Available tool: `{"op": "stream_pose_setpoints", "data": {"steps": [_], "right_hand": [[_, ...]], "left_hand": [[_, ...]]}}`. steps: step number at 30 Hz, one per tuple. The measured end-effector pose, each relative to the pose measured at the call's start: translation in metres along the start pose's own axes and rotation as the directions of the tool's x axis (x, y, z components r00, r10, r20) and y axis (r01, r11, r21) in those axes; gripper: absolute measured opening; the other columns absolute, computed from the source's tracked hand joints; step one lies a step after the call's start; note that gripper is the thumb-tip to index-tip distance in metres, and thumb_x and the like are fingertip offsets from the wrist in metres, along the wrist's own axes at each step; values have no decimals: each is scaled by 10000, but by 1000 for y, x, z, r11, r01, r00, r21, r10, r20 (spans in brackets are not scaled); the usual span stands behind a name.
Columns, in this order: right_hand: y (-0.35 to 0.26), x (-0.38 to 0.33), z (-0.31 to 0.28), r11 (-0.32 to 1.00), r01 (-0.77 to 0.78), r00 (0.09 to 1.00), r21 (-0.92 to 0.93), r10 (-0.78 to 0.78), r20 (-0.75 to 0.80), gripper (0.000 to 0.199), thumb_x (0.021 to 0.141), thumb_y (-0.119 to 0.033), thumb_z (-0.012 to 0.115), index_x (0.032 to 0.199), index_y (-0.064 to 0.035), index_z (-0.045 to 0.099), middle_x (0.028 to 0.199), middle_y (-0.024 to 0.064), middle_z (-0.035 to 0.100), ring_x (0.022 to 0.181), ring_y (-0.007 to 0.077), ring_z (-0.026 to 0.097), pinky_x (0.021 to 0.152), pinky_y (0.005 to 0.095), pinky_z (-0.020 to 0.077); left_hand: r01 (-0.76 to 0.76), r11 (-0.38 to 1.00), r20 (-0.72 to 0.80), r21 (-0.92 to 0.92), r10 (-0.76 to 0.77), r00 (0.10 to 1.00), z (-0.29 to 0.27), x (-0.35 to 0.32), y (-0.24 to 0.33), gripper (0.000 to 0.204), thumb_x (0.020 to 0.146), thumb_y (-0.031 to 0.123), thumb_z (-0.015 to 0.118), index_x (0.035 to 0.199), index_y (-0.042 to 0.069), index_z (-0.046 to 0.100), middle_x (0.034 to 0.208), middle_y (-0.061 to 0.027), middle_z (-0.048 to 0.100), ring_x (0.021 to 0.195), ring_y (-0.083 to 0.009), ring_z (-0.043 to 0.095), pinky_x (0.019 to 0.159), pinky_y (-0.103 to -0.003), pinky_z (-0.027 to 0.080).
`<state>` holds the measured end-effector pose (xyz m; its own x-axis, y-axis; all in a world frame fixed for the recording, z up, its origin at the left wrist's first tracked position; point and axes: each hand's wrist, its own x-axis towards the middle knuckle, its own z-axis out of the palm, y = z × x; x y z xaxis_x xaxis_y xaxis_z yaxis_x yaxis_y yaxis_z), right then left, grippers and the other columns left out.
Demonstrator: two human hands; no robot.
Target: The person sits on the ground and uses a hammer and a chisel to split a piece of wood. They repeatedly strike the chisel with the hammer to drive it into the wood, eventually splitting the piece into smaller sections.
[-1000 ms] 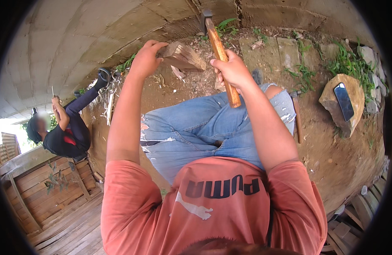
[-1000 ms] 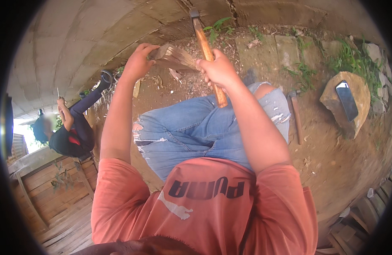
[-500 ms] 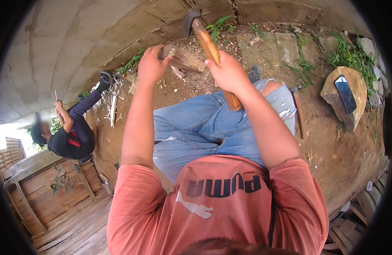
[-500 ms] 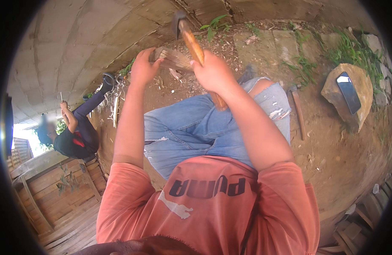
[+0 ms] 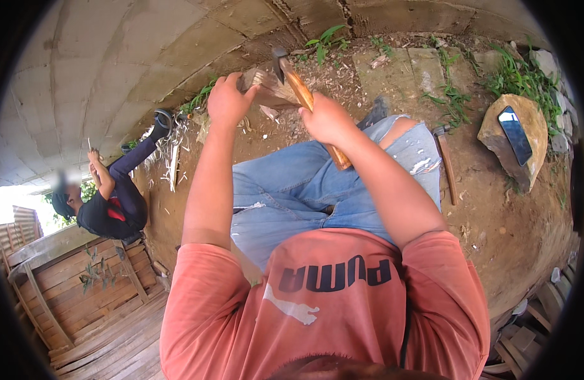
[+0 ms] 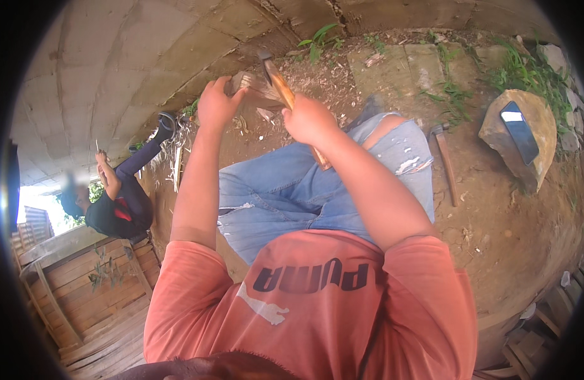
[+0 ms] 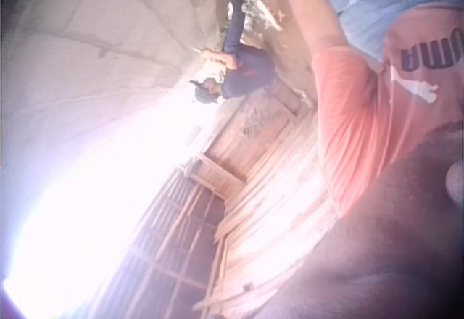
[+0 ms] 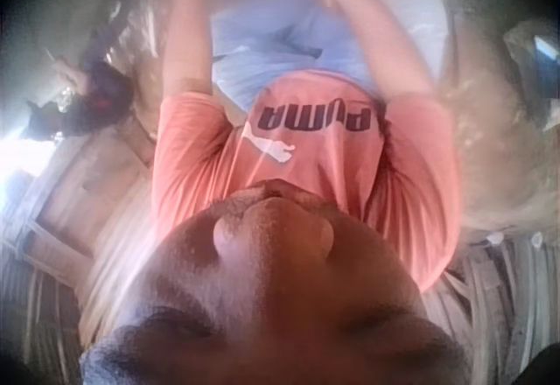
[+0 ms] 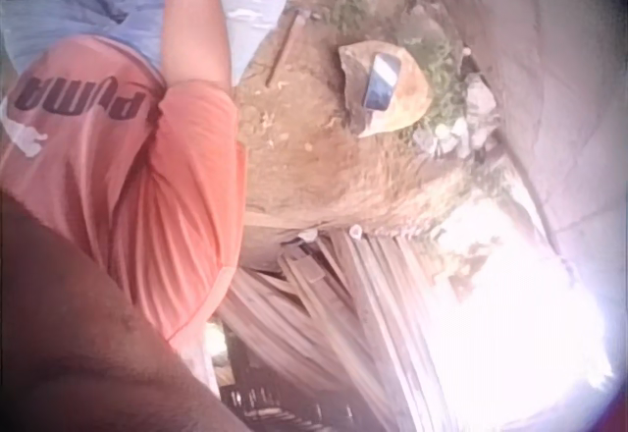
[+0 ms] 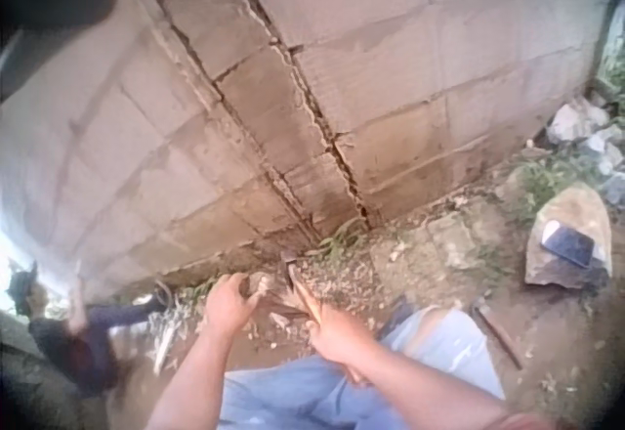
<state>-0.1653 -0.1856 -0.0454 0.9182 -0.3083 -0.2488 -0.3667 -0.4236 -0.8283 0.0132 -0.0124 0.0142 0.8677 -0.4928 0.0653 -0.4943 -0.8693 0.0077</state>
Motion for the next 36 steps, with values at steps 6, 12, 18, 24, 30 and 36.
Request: {"op": "stream_pose_setpoints", "data": {"steps": [6, 12, 18, 24, 30, 36], "right_hand": [[-25, -4, -29, 979, 43, 991, 200, -17, -133, 407, 1056, -325, 622, 1209, 52, 615, 978, 270, 734, 955, 468, 728, 868, 545, 567], [2, 11, 14, 988, -2, 996, 155, 15, -83, 412, 1047, -329, 622, 1217, 46, 622, 1008, 273, 735, 978, 482, 719, 893, 554, 558], [-25, -2, -1, 988, 20, 995, 155, -5, -98, 394, 1046, -333, 617, 1189, 34, 621, 1021, 279, 733, 992, 479, 716, 899, 562, 557], [-22, -6, 4, 999, -1, 998, -40, -2, -65, 366, 1047, -333, 619, 1181, 7, 625, 1002, 269, 735, 966, 473, 720, 863, 578, 560], [-28, -7, 1, 993, 89, 980, 78, -73, -186, 366, 1043, -324, 624, 1192, 10, 617, 1012, 270, 738, 952, 476, 721, 845, 582, 560], [-18, -11, 7, 987, -61, 997, -152, 66, 30, 372, 1039, -299, 617, 1254, 4, 625, 1057, 253, 748, 971, 446, 741, 865, 556, 583]], "left_hand": [[-128, 989, -20, -74, 127, 992, 6, -3, -19, 630, 933, 482, 780, 1421, 95, 681, 1326, -195, 692, 1204, -380, 682, 1010, -470, 554], [-130, 989, 19, -73, 132, 991, 0, 1, -19, 595, 938, 427, 775, 1425, 97, 685, 1292, -213, 689, 1199, -400, 678, 1009, -480, 561], [-140, 986, -6, -85, 140, 990, 4, -3, -20, 570, 950, 412, 773, 1420, 102, 683, 1291, -202, 691, 1193, -392, 676, 1018, -468, 552], [-103, 989, 18, -105, 106, 994, 0, -2, -16, 566, 948, 417, 776, 1411, 102, 689, 1283, -206, 692, 1186, -400, 681, 1013, -472, 554], [-141, 985, -16, -104, 140, 990, 5, -6, -21, 568, 944, 417, 779, 1406, 100, 691, 1266, -215, 693, 1176, -408, 681, 1000, -479, 559], [-137, 987, -49, -87, 133, 990, 11, -1, -24, 566, 920, 423, 803, 1379, 106, 709, 1240, -201, 697, 1148, -400, 688, 973, -484, 571]]}}
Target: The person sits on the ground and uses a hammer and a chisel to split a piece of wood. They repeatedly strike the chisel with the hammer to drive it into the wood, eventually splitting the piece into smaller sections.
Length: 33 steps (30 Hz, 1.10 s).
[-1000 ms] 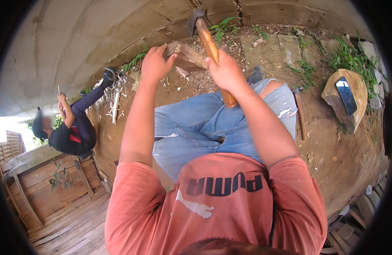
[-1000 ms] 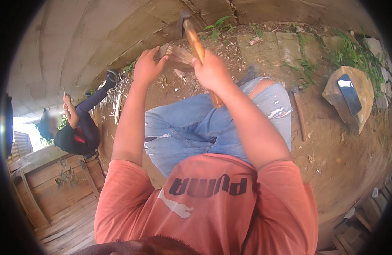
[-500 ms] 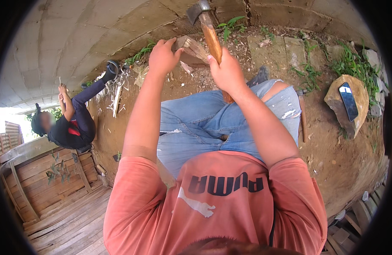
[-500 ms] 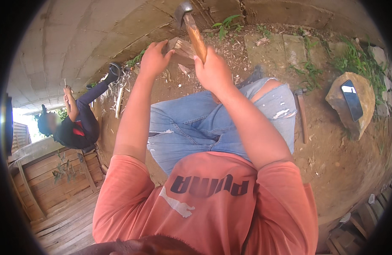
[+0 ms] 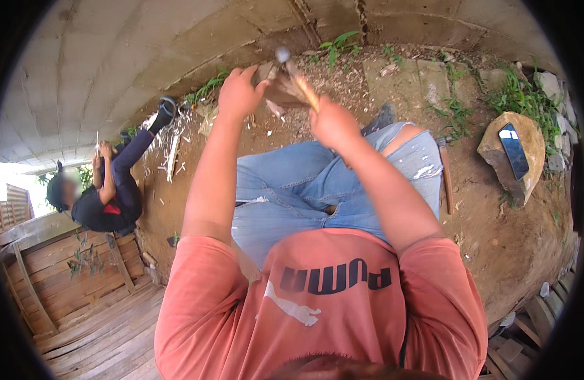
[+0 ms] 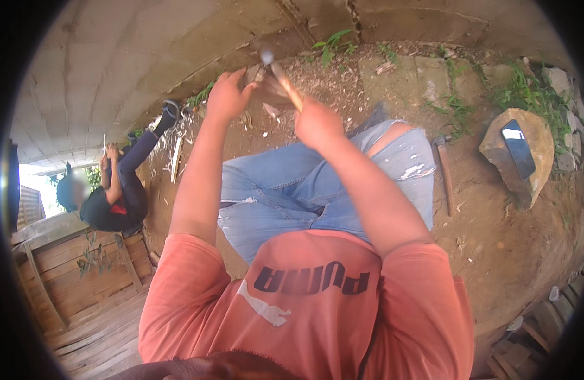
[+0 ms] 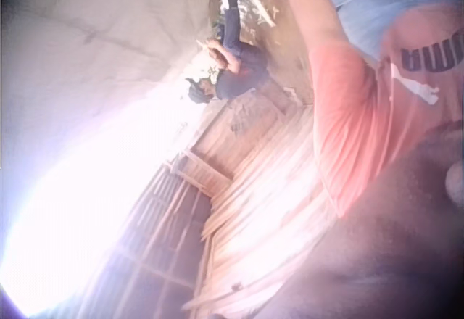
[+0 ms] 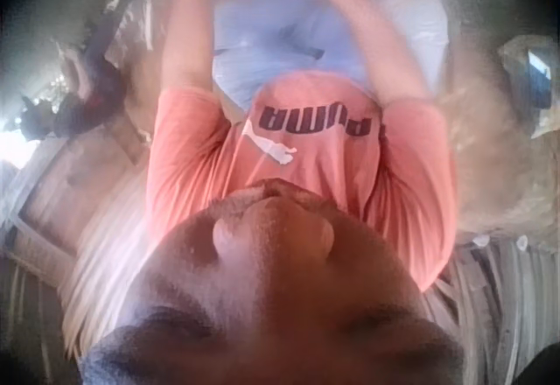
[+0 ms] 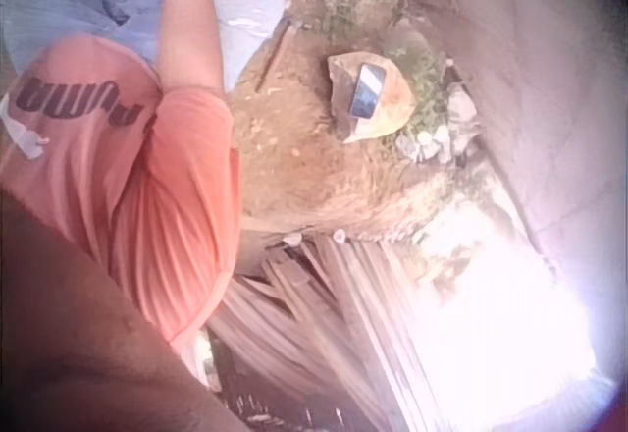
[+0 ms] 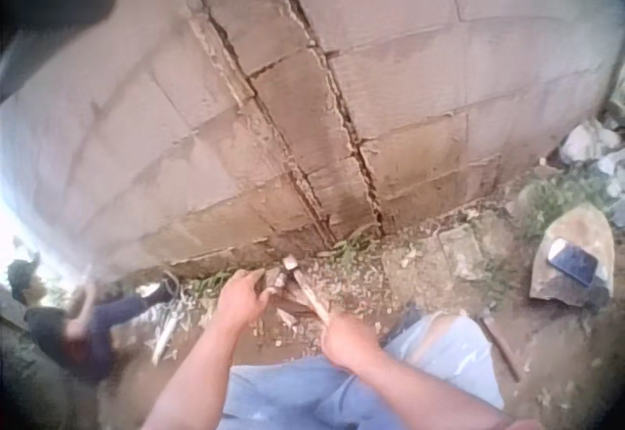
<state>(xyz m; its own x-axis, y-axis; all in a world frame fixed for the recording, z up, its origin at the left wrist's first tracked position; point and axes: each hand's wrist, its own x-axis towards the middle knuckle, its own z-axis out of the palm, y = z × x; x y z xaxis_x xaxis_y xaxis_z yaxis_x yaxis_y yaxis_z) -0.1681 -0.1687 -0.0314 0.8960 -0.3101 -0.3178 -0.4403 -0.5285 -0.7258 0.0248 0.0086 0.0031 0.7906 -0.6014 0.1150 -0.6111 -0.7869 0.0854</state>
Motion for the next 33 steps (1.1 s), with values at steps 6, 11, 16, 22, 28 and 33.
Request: {"op": "stream_pose_setpoints", "data": {"steps": [6, 11, 16, 22, 28, 33], "right_hand": [[3, 21, -5, 971, 39, 988, 234, -4, -151, 363, 1046, -298, 608, 1212, 23, 635, 1025, 268, 739, 966, 447, 740, 867, 551, 578], [-14, 3, -17, 953, 135, 964, 272, -63, -258, 362, 1051, -303, 608, 1202, 26, 623, 985, 266, 734, 927, 459, 733, 839, 559, 570], [10, 10, 16, 990, 69, 989, 121, -52, -138, 364, 1043, -305, 623, 1191, 27, 625, 1000, 269, 739, 915, 480, 724, 830, 558, 570], [-10, 8, -7, 902, 210, 917, 376, -48, -396, 395, 1047, -321, 620, 1211, 37, 617, 981, 301, 727, 938, 479, 725, 850, 571, 559], [17, 24, 17, 988, 45, 995, 148, -32, -93, 424, 1048, -340, 598, 1250, 32, 616, 1076, 293, 732, 1008, 468, 726, 896, 564, 564], [-15, 13, -10, 933, 175, 947, 315, -72, -313, 368, 1031, -315, 628, 1181, 20, 613, 1029, 277, 729, 974, 465, 724, 867, 573, 562]], "left_hand": [[-17, 1000, 1, -19, 17, 1000, -1, 0, -7, 561, 941, 420, 788, 1400, 111, 702, 1283, -207, 690, 1175, -398, 684, 994, -475, 561], [31, 999, 47, -19, -30, 998, -8, 3, 12, 539, 953, 411, 775, 1403, 123, 703, 1285, -213, 690, 1182, -398, 683, 997, -467, 559], [45, 999, 54, -20, -44, 998, -15, 2, 12, 555, 920, 411, 798, 1371, 98, 716, 1233, -201, 699, 1145, -401, 688, 972, -482, 571], [21, 1000, 34, 20, -22, 999, -3, -1, 9, 566, 953, 441, 765, 1400, 102, 692, 1266, -216, 690, 1172, -414, 678, 988, -486, 561], [22, 1000, 14, 14, -22, 1000, -3, -1, 0, 564, 923, 444, 791, 1372, 112, 711, 1226, -213, 692, 1145, -414, 684, 965, -498, 569], [7, 999, 10, 36, -8, 1000, -1, 1, 5, 562, 949, 446, 768, 1387, 101, 695, 1248, -233, 693, 1156, -428, 678, 983, -494, 560]]}}
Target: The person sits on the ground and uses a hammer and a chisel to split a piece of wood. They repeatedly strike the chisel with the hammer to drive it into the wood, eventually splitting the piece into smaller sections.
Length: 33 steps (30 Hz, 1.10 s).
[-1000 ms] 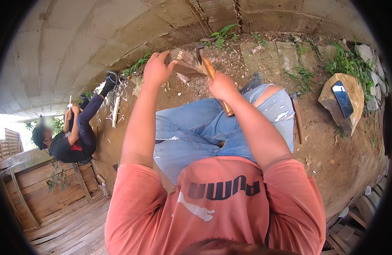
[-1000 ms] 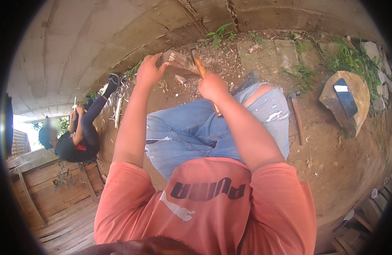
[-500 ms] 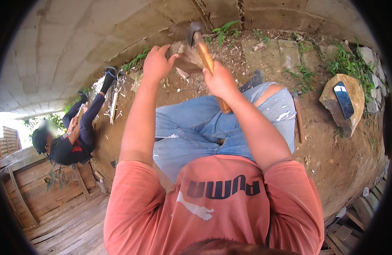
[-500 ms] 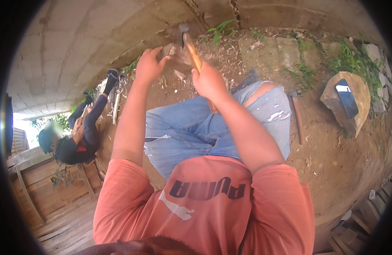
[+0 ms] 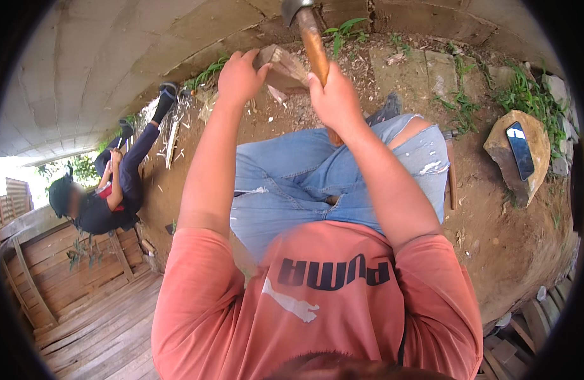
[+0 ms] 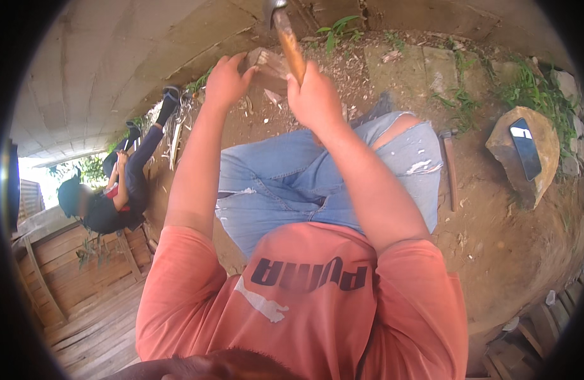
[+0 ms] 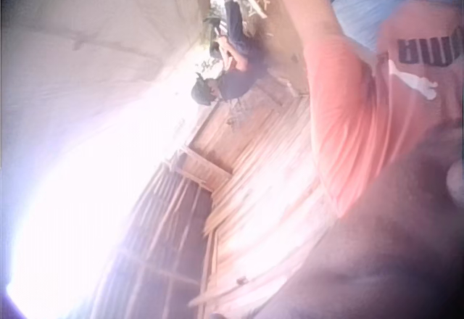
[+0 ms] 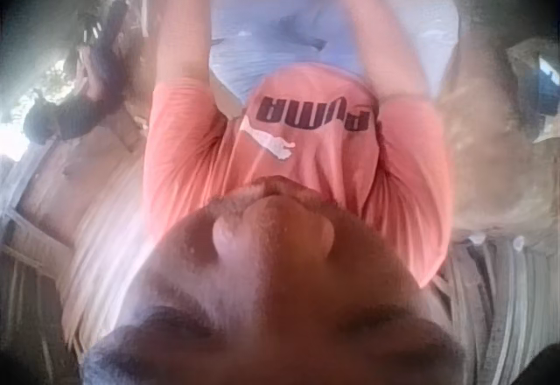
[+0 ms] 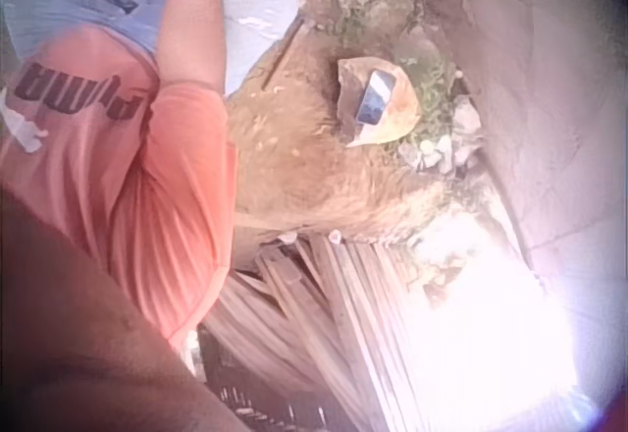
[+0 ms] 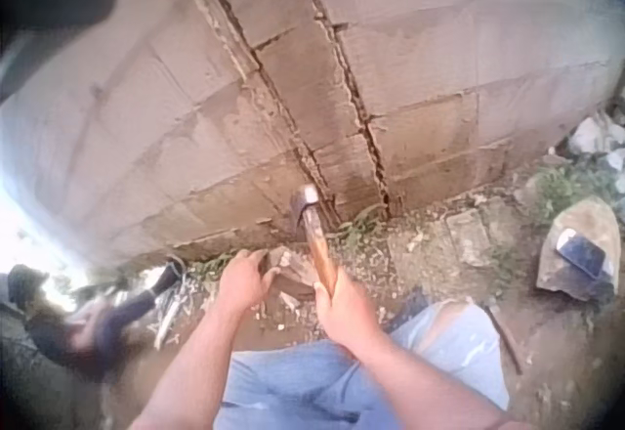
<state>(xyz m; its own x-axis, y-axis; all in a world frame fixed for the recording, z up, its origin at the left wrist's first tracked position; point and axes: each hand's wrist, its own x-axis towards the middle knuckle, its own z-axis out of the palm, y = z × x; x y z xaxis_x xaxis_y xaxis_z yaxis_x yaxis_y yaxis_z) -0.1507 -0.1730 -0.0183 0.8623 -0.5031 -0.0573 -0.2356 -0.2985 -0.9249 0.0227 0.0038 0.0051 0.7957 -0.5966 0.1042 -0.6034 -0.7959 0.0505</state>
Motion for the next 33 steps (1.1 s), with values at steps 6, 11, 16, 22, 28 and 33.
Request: {"op": "stream_pose_setpoints", "data": {"steps": [6, 11, 16, 22, 28, 33], "right_hand": [[22, -1, 3, 956, -37, 972, -291, 102, 213, 350, 1036, -293, 627, 1210, 10, 619, 1035, 266, 736, 970, 472, 721, 861, 563, 562], [4, 4, 1, 999, -11, 1000, -30, 12, 28, 351, 1033, -289, 633, 1196, 20, 605, 1017, 272, 734, 961, 492, 713, 850, 580, 553], [35, 1, 15, 939, -39, 974, -341, 111, 195, 347, 1031, -292, 637, 1199, 11, 610, 1036, 276, 736, 965, 466, 730, 836, 565, 565], [18, -2, 18, 999, -8, 1000, -48, 8, -3, 351, 1037, -312, 640, 1156, 17, 611, 941, 287, 721, 896, 492, 716, 795, 574, 565], [54, 9, 24, 967, -21, 993, -255, 50, 108, 377, 1033, -321, 643, 1158, 35, 632, 942, 292, 724, 903, 504, 712, 805, 578, 561], [24, 19, 12, 997, -56, 998, -60, 56, 8, 367, 1026, -314, 650, 1207, 6, 649, 1083, 277, 731, 1012, 451, 721, 862, 544, 568]], "left_hand": [[42, 998, 85, 45, -46, 995, -7, -2, 3, 569, 953, 454, 767, 1392, 100, 687, 1227, -222, 695, 1150, -419, 680, 984, -484, 559], [-26, 999, -10, 34, 26, 1000, -7, 17, 1, 568, 953, 464, 764, 1368, 84, 689, 1235, -234, 680, 1147, -433, 679, 975, -499, 563], [13, 1000, 29, -12, -13, 999, -8, 9, 6, 591, 938, 485, 774, 1375, 97, 684, 1250, -227, 675, 1155, -437, 678, 964, -500, 568], [-30, 999, -10, 17, 30, 999, 0, 10, -1, 587, 933, 473, 780, 1368, 90, 687, 1263, -219, 671, 1123, -416, 699, 935, -496, 590], [39, 999, 30, 33, -40, 999, -8, 13, 13, 591, 950, 502, 757, 1371, 93, 690, 1254, -236, 669, 1143, -433, 687, 948, -511, 573], [9, 1000, -20, 28, -9, 1000, -1, 16, 10, 616, 948, 507, 760, 1386, 81, 682, 1255, -247, 667, 1144, -442, 682, 963, -509, 570]]}}
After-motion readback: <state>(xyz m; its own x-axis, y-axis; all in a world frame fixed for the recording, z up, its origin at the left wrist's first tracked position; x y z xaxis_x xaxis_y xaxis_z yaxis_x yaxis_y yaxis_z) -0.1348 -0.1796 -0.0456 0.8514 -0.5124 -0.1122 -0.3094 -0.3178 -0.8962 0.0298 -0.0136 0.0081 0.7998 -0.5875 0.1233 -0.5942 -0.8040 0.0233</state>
